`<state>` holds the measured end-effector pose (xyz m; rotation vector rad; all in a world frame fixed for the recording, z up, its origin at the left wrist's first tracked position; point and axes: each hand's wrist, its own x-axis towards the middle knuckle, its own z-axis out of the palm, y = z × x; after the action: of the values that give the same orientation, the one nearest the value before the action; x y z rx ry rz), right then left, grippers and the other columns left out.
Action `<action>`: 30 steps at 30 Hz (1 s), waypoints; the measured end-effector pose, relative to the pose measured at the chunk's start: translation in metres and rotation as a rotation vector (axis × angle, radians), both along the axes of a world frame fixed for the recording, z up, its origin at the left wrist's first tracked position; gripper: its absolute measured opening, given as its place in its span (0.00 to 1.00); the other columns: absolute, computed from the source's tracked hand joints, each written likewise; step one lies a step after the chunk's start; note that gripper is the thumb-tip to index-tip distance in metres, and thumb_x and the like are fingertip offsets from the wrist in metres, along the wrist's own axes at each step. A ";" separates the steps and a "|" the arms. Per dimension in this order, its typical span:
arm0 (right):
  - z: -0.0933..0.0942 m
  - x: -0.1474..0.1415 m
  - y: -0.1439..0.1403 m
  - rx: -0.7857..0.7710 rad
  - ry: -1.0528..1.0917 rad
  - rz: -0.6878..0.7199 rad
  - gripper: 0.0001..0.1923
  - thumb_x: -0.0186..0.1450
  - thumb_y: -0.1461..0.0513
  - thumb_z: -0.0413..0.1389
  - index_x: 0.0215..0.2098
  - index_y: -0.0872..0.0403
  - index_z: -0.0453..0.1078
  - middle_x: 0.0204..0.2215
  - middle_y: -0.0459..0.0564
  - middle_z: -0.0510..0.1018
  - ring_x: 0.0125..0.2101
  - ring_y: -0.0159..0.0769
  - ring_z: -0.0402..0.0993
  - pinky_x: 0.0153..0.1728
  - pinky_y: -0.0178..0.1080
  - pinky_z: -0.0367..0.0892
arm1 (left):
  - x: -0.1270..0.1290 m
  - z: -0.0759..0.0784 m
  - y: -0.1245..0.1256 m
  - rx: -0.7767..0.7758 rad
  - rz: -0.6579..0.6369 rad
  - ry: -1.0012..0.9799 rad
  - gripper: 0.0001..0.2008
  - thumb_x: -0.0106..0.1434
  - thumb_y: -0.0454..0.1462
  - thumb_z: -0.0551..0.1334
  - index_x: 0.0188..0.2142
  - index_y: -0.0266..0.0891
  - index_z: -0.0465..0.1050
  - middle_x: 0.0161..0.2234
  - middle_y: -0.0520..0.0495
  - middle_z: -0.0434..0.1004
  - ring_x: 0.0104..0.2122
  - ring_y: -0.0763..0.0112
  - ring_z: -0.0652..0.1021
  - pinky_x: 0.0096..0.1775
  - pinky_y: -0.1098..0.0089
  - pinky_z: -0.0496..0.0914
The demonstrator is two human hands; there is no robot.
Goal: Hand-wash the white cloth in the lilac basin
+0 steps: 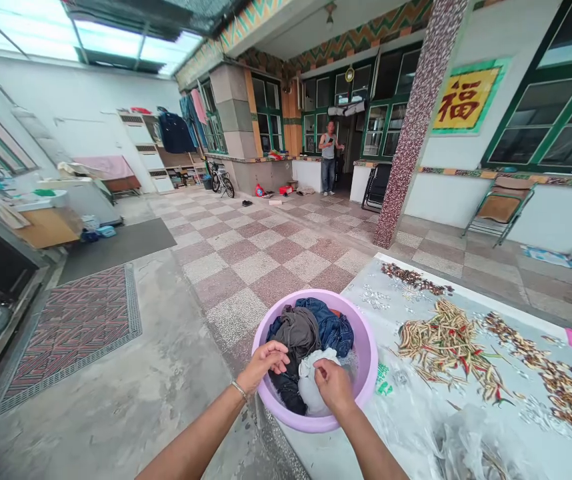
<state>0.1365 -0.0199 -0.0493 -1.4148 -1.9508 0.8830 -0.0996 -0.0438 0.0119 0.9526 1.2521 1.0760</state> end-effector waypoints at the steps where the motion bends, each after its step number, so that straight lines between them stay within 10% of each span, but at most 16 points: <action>1: 0.000 0.001 -0.001 0.024 0.025 0.009 0.17 0.64 0.58 0.49 0.40 0.53 0.79 0.33 0.52 0.81 0.33 0.40 0.77 0.38 0.39 0.67 | 0.000 0.000 -0.001 -0.004 0.009 -0.002 0.21 0.50 0.47 0.69 0.38 0.35 0.72 0.30 0.46 0.80 0.25 0.72 0.78 0.29 0.73 0.67; 10: 0.011 0.007 -0.002 -0.008 0.123 -0.079 0.22 0.65 0.48 0.49 0.39 0.54 0.77 0.34 0.55 0.82 0.36 0.45 0.79 0.41 0.42 0.70 | -0.027 0.009 0.015 -0.039 -0.190 -0.165 0.25 0.54 0.51 0.71 0.42 0.32 0.78 0.34 0.37 0.84 0.30 0.63 0.83 0.34 0.68 0.73; 16: 0.019 0.003 -0.007 0.013 0.047 -0.444 0.26 0.66 0.46 0.47 0.48 0.53 0.75 0.49 0.59 0.80 0.50 0.53 0.78 0.56 0.50 0.69 | -0.108 0.059 0.134 0.153 -0.183 -0.521 0.25 0.69 0.50 0.58 0.53 0.31 0.76 0.56 0.31 0.77 0.57 0.54 0.78 0.60 0.55 0.68; 20: 0.025 -0.027 -0.024 -0.013 0.043 -0.700 0.33 0.69 0.43 0.41 0.57 0.54 0.70 0.60 0.62 0.72 0.61 0.55 0.70 0.63 0.52 0.63 | -0.159 0.079 0.201 0.154 -0.289 -0.426 0.26 0.72 0.50 0.56 0.55 0.32 0.75 0.63 0.33 0.70 0.64 0.55 0.71 0.67 0.55 0.59; 25: 0.026 -0.065 -0.039 -0.145 0.022 -0.694 0.39 0.61 0.35 0.44 0.47 0.55 0.78 0.52 0.59 0.79 0.57 0.58 0.73 0.60 0.53 0.66 | -0.183 0.057 0.214 0.115 -0.471 -0.293 0.31 0.61 0.58 0.65 0.51 0.35 0.79 0.59 0.33 0.75 0.61 0.51 0.74 0.66 0.52 0.60; 30: 0.040 -0.061 -0.026 -0.265 -0.093 -0.437 0.38 0.62 0.36 0.44 0.47 0.52 0.81 0.53 0.54 0.79 0.59 0.54 0.72 0.62 0.51 0.64 | -0.214 0.002 0.157 -0.121 -0.440 -0.058 0.37 0.49 0.60 0.72 0.49 0.35 0.80 0.56 0.28 0.77 0.58 0.46 0.76 0.63 0.50 0.62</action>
<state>0.0759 -0.0458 -0.0088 -1.9697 -1.5304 0.8989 -0.3135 0.1130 0.0142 1.0354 0.9859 0.6706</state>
